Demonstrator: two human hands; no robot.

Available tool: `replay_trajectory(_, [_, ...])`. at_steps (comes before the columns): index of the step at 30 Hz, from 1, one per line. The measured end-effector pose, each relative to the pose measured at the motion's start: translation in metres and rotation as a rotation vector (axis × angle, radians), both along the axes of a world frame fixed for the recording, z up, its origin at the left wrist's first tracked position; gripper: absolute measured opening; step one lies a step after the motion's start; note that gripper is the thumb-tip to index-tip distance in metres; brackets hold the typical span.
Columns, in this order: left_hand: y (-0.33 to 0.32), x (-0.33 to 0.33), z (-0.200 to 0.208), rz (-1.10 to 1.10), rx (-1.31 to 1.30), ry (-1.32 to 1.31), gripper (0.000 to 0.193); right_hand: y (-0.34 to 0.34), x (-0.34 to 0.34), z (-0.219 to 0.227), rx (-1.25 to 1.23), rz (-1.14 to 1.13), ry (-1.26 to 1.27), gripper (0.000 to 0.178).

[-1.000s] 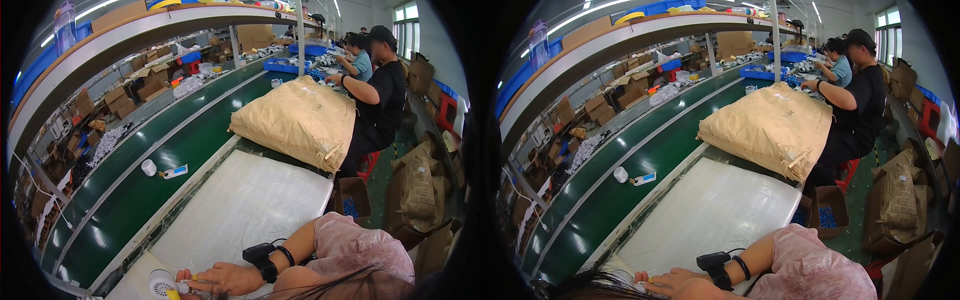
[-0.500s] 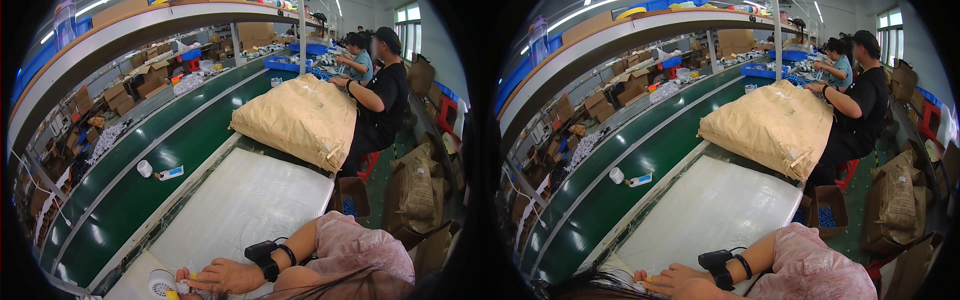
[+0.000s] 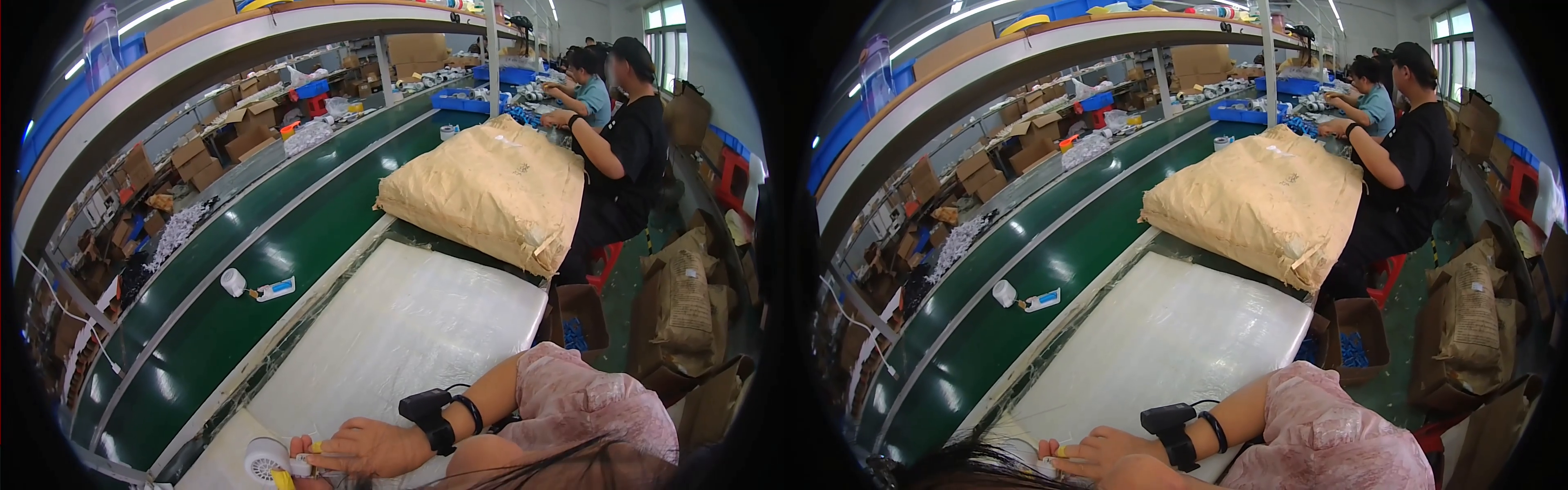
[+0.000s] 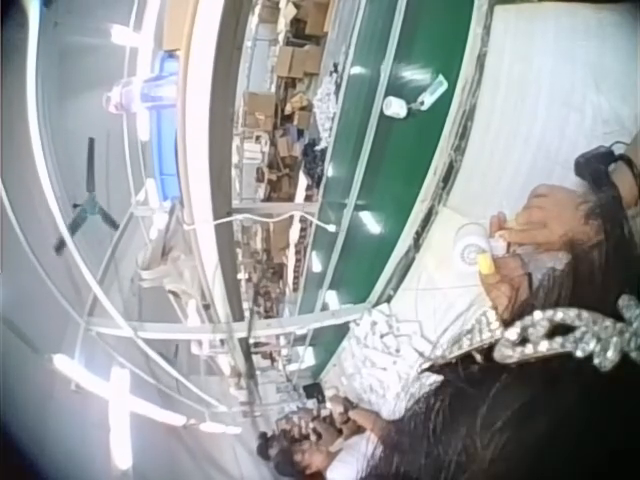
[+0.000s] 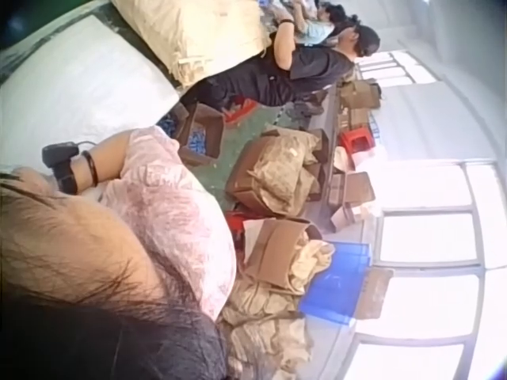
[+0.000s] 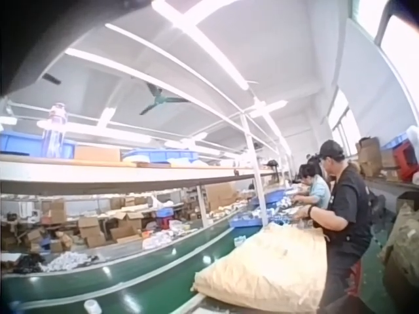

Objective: Assembling small electronic components on a factory production line.

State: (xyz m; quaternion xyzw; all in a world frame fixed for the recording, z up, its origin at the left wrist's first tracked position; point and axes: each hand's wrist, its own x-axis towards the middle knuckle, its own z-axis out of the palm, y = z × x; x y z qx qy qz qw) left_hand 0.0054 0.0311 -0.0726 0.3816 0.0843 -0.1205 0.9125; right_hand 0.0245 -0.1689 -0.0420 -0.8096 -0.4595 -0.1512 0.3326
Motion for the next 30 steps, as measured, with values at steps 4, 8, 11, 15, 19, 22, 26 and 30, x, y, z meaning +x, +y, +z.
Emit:
replay_trajectory(4, [-0.007, -0.009, 0.045, 0.062, 0.095, 0.074, 0.039, -0.008, -0.005, 0.039, -0.207, 0.138, 0.272, 0.077])
replay_trajectory(8, [-0.018, -0.006, 0.053, 0.145, 0.002, -0.259, 0.057, -0.013, -0.005, 0.023, -0.023, 0.051, 0.097, 0.081])
replay_trajectory(11, [-0.015, -0.012, 0.058, 0.198, 0.03, -0.226, 0.054, -0.008, -0.004, 0.024, -0.076, 0.052, 0.123, 0.08])
replay_trajectory(15, [-0.013, -0.014, 0.061, 0.165, 0.405, -0.323, 0.05, -0.01, 0.002, 0.038, -0.14, 0.076, 0.178, 0.074])
replay_trajectory(19, [-0.005, -0.009, 0.067, 0.046, 0.678, -0.42, 0.041, -0.017, -0.002, 0.028, -0.151, 0.026, 0.102, 0.076])
replay_trajectory(22, [-0.016, -0.009, 0.069, 0.2, 0.287, -0.264, 0.036, -0.014, -0.001, 0.028, -0.049, 0.062, 0.155, 0.07])
replay_trajectory(26, [-0.017, -0.01, 0.071, 0.232, 0.139, -0.203, 0.035, -0.01, 0.006, 0.022, 0.087, 0.119, 0.378, 0.058])
replay_trajectory(30, [-0.015, -0.007, 0.068, 0.197, 0.116, -0.197, 0.035, -0.007, 0.012, 0.018, 0.222, 0.067, 0.56, 0.045])
